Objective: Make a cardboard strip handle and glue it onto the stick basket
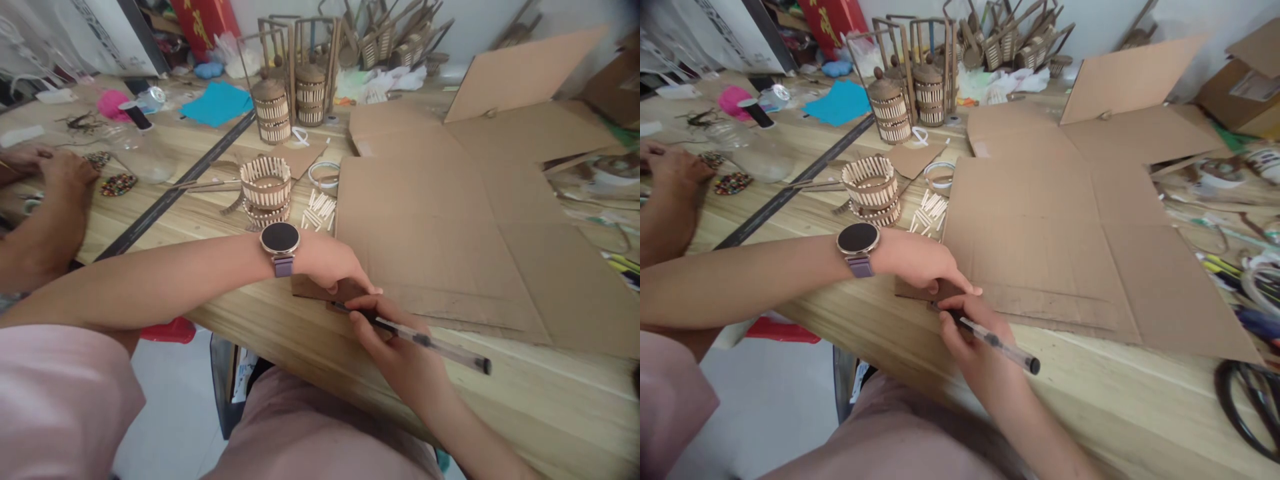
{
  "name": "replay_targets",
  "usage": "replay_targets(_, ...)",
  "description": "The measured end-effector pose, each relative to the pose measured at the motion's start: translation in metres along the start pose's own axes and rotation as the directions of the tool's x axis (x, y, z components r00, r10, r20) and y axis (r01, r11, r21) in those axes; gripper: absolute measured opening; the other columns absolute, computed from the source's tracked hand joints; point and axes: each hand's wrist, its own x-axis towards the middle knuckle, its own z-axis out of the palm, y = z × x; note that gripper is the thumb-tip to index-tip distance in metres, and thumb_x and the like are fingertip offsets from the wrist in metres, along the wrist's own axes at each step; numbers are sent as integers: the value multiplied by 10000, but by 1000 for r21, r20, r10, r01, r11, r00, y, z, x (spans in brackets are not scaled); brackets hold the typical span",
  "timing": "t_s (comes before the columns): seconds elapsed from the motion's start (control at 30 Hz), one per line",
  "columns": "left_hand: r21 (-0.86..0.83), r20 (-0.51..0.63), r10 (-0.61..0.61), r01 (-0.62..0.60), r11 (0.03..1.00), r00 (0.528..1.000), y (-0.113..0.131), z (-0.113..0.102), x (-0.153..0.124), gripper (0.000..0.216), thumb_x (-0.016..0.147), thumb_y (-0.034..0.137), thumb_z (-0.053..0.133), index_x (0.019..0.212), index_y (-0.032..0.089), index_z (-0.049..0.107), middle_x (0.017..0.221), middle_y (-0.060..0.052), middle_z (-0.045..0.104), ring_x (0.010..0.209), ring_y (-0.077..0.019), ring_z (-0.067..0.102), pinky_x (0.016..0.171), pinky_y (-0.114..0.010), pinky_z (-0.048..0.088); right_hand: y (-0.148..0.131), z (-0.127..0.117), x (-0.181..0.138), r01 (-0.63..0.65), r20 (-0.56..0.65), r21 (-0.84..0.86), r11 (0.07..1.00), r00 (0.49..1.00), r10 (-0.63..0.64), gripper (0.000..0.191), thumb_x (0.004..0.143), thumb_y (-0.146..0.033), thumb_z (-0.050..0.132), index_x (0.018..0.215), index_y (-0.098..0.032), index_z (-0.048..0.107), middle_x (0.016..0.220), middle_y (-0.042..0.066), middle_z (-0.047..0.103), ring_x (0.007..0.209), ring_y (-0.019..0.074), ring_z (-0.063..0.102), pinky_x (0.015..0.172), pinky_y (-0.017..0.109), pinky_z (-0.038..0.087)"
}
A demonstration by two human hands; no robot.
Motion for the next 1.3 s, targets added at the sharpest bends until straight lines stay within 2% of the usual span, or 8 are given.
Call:
replay_targets(0.17, 23, 12, -22, 22, 999, 1000, 2, -1, -1, 706, 823, 138, 655, 1420, 437, 428, 1179, -2, 717, 927, -217, 664, 690, -274, 441, 1, 4, 0, 26, -5, -33, 999, 1000, -26, 123, 834, -284, 559, 787, -237, 662, 697, -2, 691, 613, 154, 648, 524, 243, 498)
replay_targets(0.43, 18, 11, 4, -4, 1000, 1000, 1, -2, -1, 701, 840, 137, 650, 1437, 416, 410, 1215, -14, 701, 969, -222, 661, 695, -272, 433, 0, 7, 1, 100, 25, -121, 988, 995, -98, 119, 843, -245, 548, 817, -240, 664, 755, 5, 720, 670, 171, 667, 587, 268, 491)
replay_targets(0.6, 26, 5, 14, -14, 1000, 1000, 0, -1, 0, 685, 830, 152, 658, 1422, 415, 435, 1189, -11, 713, 947, -233, 657, 682, -284, 432, 0, -2, -1, 71, 0, -129, 989, 997, -71, 110, 840, -243, 543, 781, -238, 636, 683, -15, 690, 591, 143, 640, 527, 231, 468)
replay_targets(0.7, 32, 13, 11, -11, 999, 1000, 1, -1, -1, 689, 831, 154, 661, 1428, 409, 428, 1183, -14, 715, 930, -228, 661, 671, -281, 427, 0, -4, -2, 94, -8, -139, 986, 995, -96, 114, 849, -234, 538, 778, -234, 628, 674, -19, 679, 586, 133, 633, 533, 219, 467)
replay_targets(0.9, 11, 3, 20, -20, 1000, 1000, 1, -3, -2, 687, 821, 123, 647, 1413, 414, 453, 1201, -20, 709, 976, -230, 668, 694, -271, 438, -1, 4, 1, 131, 6, -134, 982, 991, -132, 107, 860, -227, 544, 818, -235, 643, 743, -7, 711, 674, 150, 668, 614, 237, 501)
replay_targets(1.17, -1, 12, 15, -15, 1000, 1000, 0, -1, 0, 703, 823, 135, 647, 1425, 424, 427, 1223, -10, 699, 1005, -228, 660, 722, -273, 441, -1, 5, 1, 122, -9, -96, 988, 992, -123, 113, 847, -218, 560, 786, -242, 651, 736, -13, 714, 670, 150, 664, 601, 242, 494)
replay_targets(1.3, 8, 19, 9, -9, 1000, 1000, 0, -1, 0, 700, 829, 139, 639, 1425, 433, 421, 1235, 1, 693, 999, -223, 659, 728, -274, 439, 0, 7, 2, 110, 22, -92, 990, 994, -109, 111, 858, -239, 554, 813, -248, 656, 749, -19, 723, 692, 154, 673, 606, 253, 491)
